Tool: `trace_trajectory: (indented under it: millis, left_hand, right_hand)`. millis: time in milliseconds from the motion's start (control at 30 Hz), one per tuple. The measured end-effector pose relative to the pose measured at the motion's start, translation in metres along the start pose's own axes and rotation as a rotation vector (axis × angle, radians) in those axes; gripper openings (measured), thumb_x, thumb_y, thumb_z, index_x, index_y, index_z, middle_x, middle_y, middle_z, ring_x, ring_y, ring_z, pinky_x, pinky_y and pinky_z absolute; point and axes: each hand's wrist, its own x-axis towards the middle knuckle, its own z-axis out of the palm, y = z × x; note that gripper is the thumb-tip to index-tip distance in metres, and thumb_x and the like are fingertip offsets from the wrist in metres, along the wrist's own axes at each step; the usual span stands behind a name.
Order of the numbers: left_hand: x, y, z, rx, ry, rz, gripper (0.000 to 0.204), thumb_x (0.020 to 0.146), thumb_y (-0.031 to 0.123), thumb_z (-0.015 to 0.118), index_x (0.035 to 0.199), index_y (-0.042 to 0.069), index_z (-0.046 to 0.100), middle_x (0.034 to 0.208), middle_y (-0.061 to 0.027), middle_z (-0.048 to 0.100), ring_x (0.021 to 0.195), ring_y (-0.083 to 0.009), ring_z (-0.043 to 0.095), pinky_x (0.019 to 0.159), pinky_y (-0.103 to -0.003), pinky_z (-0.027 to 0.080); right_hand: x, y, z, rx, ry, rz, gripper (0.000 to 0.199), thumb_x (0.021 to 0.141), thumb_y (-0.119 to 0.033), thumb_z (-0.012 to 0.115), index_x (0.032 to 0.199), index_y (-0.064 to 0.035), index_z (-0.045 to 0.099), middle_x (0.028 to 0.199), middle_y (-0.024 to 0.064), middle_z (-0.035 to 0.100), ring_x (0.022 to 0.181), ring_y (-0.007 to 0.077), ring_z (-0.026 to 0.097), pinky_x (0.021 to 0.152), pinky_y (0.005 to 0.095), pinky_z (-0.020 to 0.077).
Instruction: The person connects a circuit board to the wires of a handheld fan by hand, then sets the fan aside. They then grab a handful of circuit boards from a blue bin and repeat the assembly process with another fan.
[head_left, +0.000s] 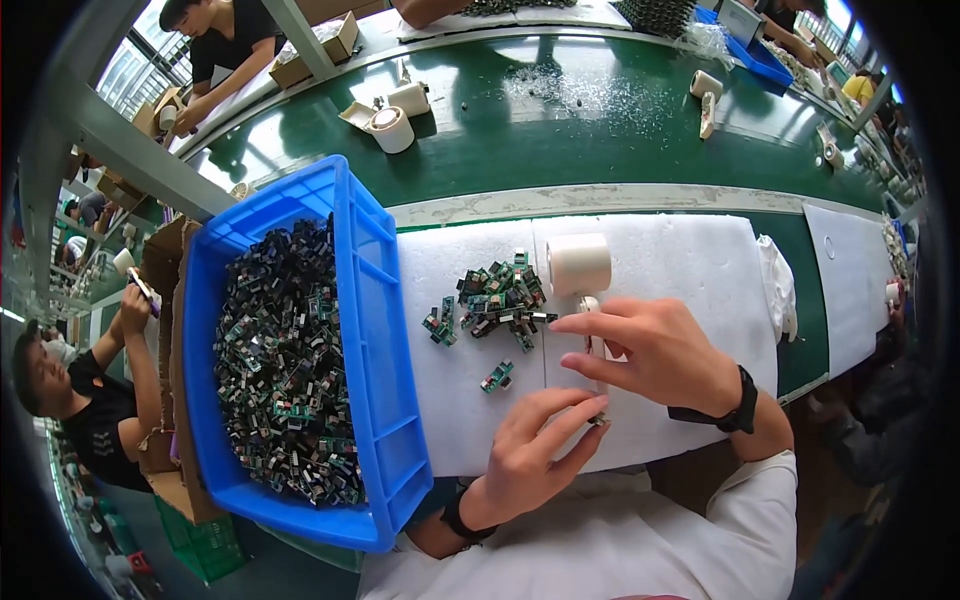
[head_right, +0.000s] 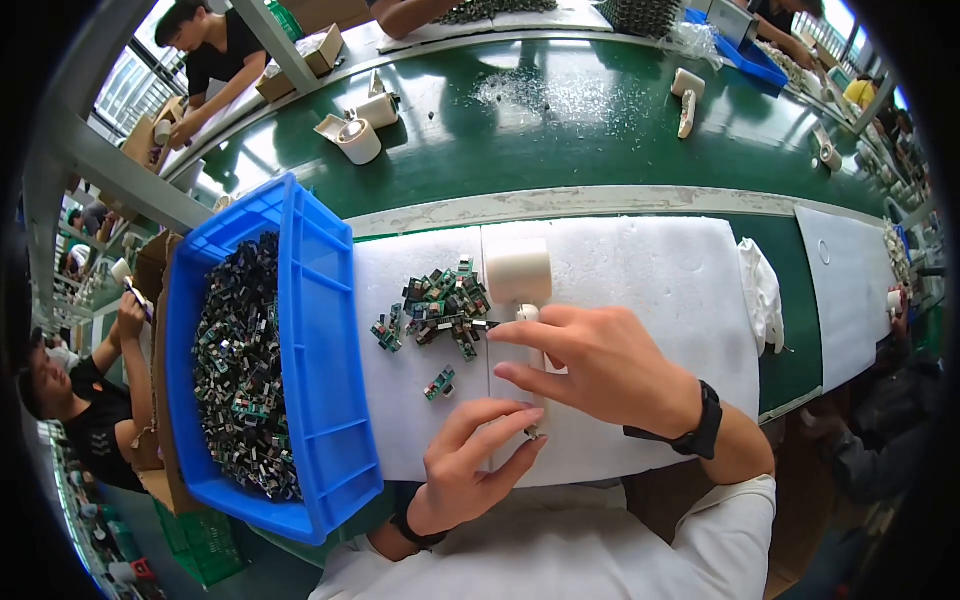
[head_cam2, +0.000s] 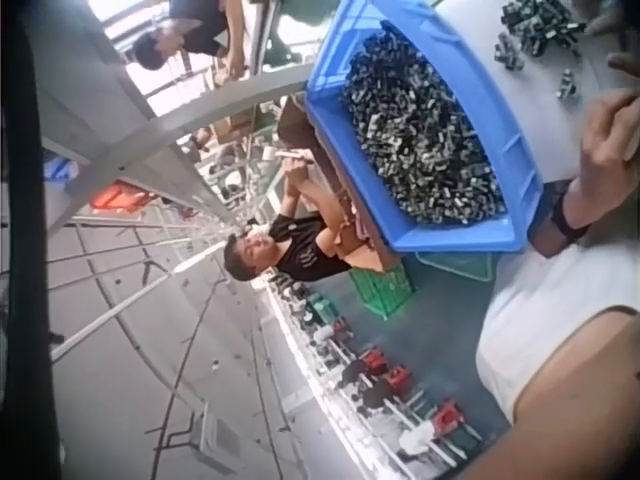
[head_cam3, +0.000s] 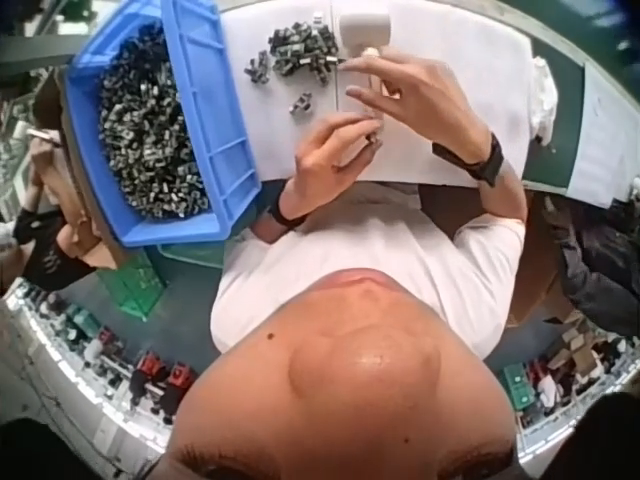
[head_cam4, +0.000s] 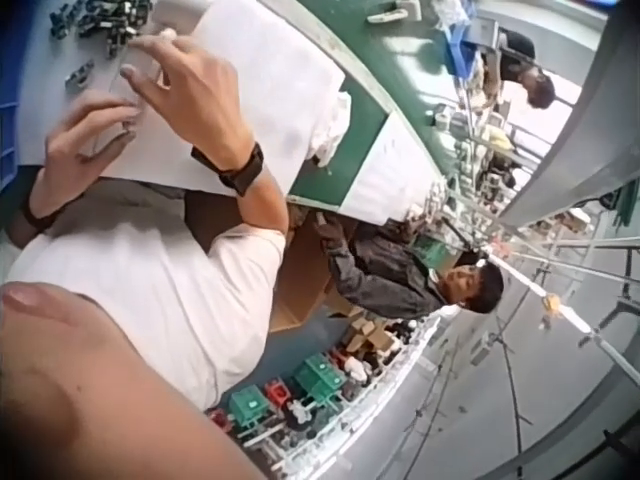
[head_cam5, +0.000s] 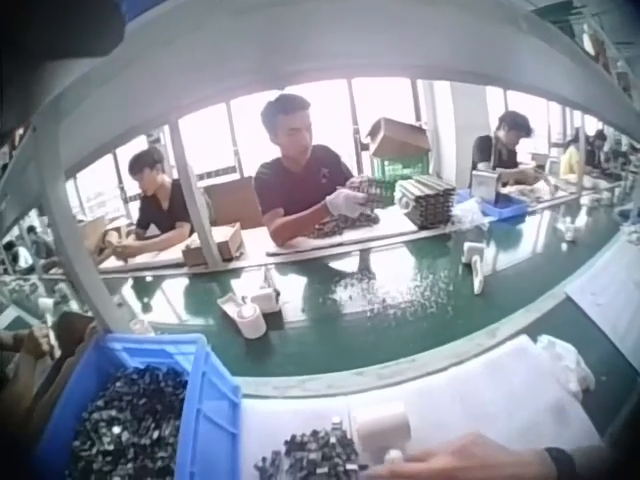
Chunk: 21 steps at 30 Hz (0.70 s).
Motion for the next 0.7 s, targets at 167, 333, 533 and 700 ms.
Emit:
trace_trajectory:
  millis: [167, 333, 533, 700]
  left_hand:
    - [0.002, -0.001, 0.012, -0.035, -0.071, -0.037, 0.039, 0.075, -0.003, 0.082, 0.112, 0.003, 0.073, 0.108, -0.0123, 0.071, 0.093, -0.0269, 0.070, 0.080, -0.034, 0.057]
    - [0.015, -0.008, 0.022, -0.109, -0.101, -0.054, 0.038, 0.076, -0.004, 0.081, 0.111, 0.002, 0.072, 0.111, -0.0131, 0.071, 0.096, -0.0274, 0.071, 0.081, -0.035, 0.058]
    - [0.019, -0.016, 0.035, -0.136, -0.156, -0.041, 0.038, 0.074, -0.005, 0.081, 0.110, 0.000, 0.071, 0.108, -0.0138, 0.072, 0.097, -0.0287, 0.071, 0.082, -0.036, 0.058]
    - [0.021, -0.020, 0.043, -0.128, -0.169, -0.040, 0.038, 0.073, -0.005, 0.081, 0.110, 0.000, 0.071, 0.105, -0.0139, 0.073, 0.095, -0.0294, 0.071, 0.082, -0.037, 0.058]
  right_hand:
    - [-0.007, 0.024, -0.019, 0.079, -0.097, 0.103, 0.029, 0.088, -0.010, 0.069, 0.118, -0.0142, 0.071, 0.070, 0.0063, 0.064, 0.051, 0.0177, 0.058, 0.052, 0.0307, 0.0481]
    - [-0.011, 0.024, -0.040, 0.384, -0.329, 0.416, 0.040, 0.087, -0.010, 0.068, 0.127, -0.0168, 0.067, 0.068, 0.0038, 0.064, 0.049, 0.0195, 0.059, 0.053, 0.0331, 0.0499]
    - [-0.030, 0.048, -0.024, 0.100, -0.134, 0.172, 0.040, 0.086, -0.012, 0.073, 0.125, -0.0185, 0.070, 0.069, 0.0022, 0.065, 0.051, 0.0215, 0.061, 0.051, 0.0334, 0.0489]
    - [-0.027, 0.075, -0.028, -0.162, -0.120, -0.112, 0.029, 0.083, -0.016, 0.078, 0.112, -0.0193, 0.075, 0.069, 0.0014, 0.065, 0.053, 0.0216, 0.062, 0.050, 0.0328, 0.0477]
